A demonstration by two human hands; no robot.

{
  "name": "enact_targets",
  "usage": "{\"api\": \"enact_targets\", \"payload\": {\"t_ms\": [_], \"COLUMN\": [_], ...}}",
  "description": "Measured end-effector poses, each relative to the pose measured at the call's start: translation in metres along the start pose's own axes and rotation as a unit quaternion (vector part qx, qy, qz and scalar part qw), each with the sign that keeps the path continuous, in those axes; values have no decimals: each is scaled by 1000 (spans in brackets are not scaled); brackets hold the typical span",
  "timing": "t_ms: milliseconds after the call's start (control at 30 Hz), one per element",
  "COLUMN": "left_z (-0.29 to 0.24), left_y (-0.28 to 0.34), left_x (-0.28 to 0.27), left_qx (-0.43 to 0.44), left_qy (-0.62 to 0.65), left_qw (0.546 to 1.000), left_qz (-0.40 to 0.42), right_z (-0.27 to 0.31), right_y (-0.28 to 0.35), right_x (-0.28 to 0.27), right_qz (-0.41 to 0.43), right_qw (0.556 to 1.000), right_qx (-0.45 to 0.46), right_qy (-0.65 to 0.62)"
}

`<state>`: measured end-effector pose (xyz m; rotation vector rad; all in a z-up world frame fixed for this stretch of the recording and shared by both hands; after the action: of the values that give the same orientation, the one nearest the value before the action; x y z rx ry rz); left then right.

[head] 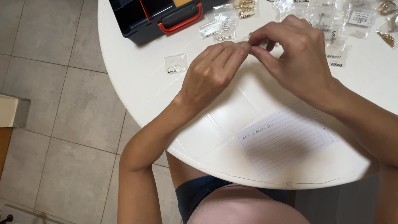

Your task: Sorting and inspecting small jewelry components and charms on a table

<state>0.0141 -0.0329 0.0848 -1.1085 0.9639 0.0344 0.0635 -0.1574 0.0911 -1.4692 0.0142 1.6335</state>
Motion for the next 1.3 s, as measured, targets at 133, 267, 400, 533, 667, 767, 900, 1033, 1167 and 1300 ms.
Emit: {"api": "enact_targets", "payload": {"t_ms": [133, 267, 400, 533, 667, 767, 900, 1033, 1167, 1300], "left_z": [8, 16, 25, 32, 39, 46, 56, 63, 53, 40], "left_y": [-3, -2, -1, -3, -8, -1, 9, 15, 6, 0], "left_x": [-10, -19, -30, -39, -43, -23, -1, -19, -14, -19], "left_qx": [-24, -32, -64, -102, -134, -177, -215, -285, -225, -166], "left_qy": [25, 56, 123, 224, 430, 526, 563, 420, 333, 272], "left_qw": [999, 997, 988, 963, 876, 817, 783, 840, 904, 938], "left_qz": [-10, -36, -70, -110, -173, -159, -157, -193, -144, -136], "right_z": [9, 24, 20, -7, -46, -26, -45, -61, -43, -36], "right_y": [-1, -8, -10, -18, 7, 9, 8, 5, 3, 5], "right_x": [-4, -18, -34, -11, 57, 64, 54, 37, 28, 32], "right_qz": [-25, -34, -96, 8, 207, 226, 133, -19, -17, 5], "right_qw": [999, 996, 991, 977, 794, 634, 720, 824, 860, 889], "right_qx": [-42, -75, -74, 37, 224, 207, 253, 284, 268, 215], "right_qy": [21, -22, -53, -210, -526, -710, -633, -489, -434, -403]}}
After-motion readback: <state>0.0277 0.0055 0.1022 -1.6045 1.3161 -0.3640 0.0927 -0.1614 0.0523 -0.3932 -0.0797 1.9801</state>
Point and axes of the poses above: each hand's wrist, its own y-axis away from the middle knuckle, its own x-axis out of the palm, z = x × y, the point moved 8 cm from there along -y, towards the middle knuckle, and after that the axes turned 4 degrees about y, right-handed, at the moved point
